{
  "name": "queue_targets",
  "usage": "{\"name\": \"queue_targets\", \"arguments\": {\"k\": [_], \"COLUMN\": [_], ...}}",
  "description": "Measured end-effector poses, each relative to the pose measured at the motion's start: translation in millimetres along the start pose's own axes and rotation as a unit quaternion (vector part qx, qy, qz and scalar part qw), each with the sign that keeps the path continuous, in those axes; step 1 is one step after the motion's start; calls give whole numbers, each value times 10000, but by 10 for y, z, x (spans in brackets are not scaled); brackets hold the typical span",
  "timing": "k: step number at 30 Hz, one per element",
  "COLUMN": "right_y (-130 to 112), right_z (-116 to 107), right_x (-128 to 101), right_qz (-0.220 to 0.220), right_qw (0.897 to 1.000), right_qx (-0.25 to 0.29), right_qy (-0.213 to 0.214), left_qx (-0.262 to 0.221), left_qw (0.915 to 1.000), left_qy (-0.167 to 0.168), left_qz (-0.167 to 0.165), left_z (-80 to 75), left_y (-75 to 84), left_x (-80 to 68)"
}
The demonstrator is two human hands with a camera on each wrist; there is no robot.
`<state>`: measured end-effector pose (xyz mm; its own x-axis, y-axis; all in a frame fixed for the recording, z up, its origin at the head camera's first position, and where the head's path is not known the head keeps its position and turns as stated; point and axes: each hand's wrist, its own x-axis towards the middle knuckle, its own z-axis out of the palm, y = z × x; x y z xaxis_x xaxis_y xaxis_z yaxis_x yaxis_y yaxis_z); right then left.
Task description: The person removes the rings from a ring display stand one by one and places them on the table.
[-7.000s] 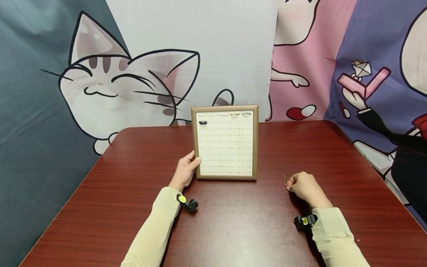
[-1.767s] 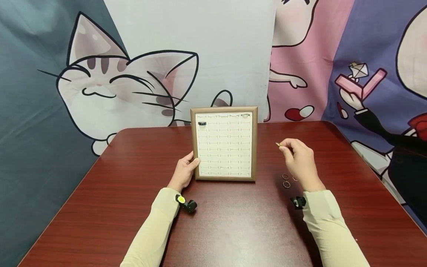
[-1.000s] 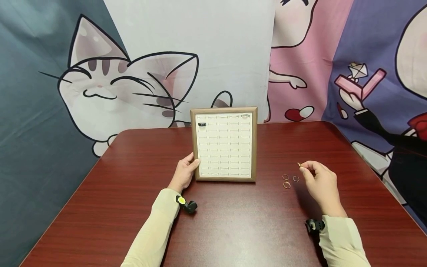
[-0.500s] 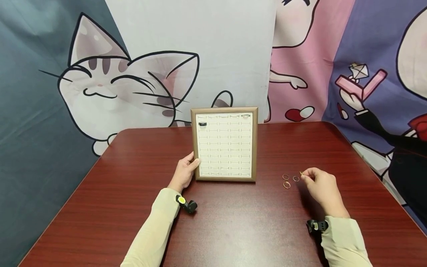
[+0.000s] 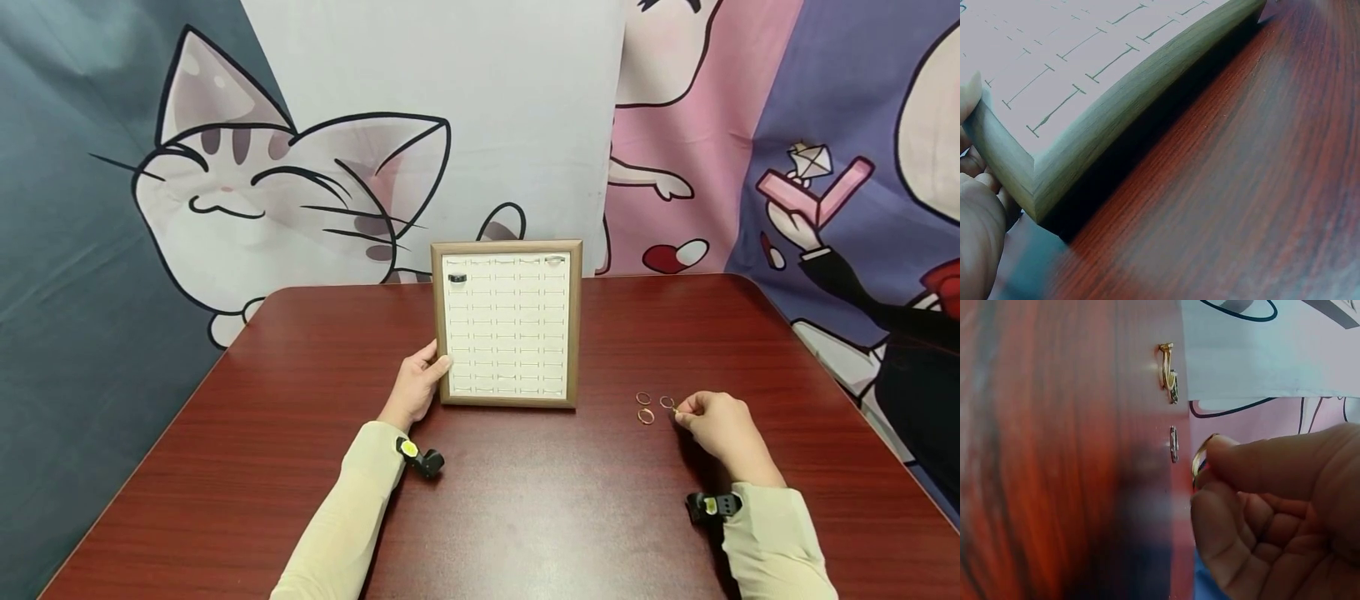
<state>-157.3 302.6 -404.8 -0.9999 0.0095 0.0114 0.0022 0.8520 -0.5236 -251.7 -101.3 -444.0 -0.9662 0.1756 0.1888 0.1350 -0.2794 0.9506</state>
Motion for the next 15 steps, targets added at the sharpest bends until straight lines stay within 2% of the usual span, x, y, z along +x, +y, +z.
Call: {"name": "queue_targets", "arguments": {"k": [15], "right_y": [-3], "right_z": [62], "right_x": [60], "right_qz": [184], "right_qw": [9986], "right_qx": [64], "right_qy": [-502], "left_qx": [56], "left_qw": [9999], "left_qy": [-30], "left_qz": [127], "left_z": [4], "left_y": [5], "left_x": [-12]}}
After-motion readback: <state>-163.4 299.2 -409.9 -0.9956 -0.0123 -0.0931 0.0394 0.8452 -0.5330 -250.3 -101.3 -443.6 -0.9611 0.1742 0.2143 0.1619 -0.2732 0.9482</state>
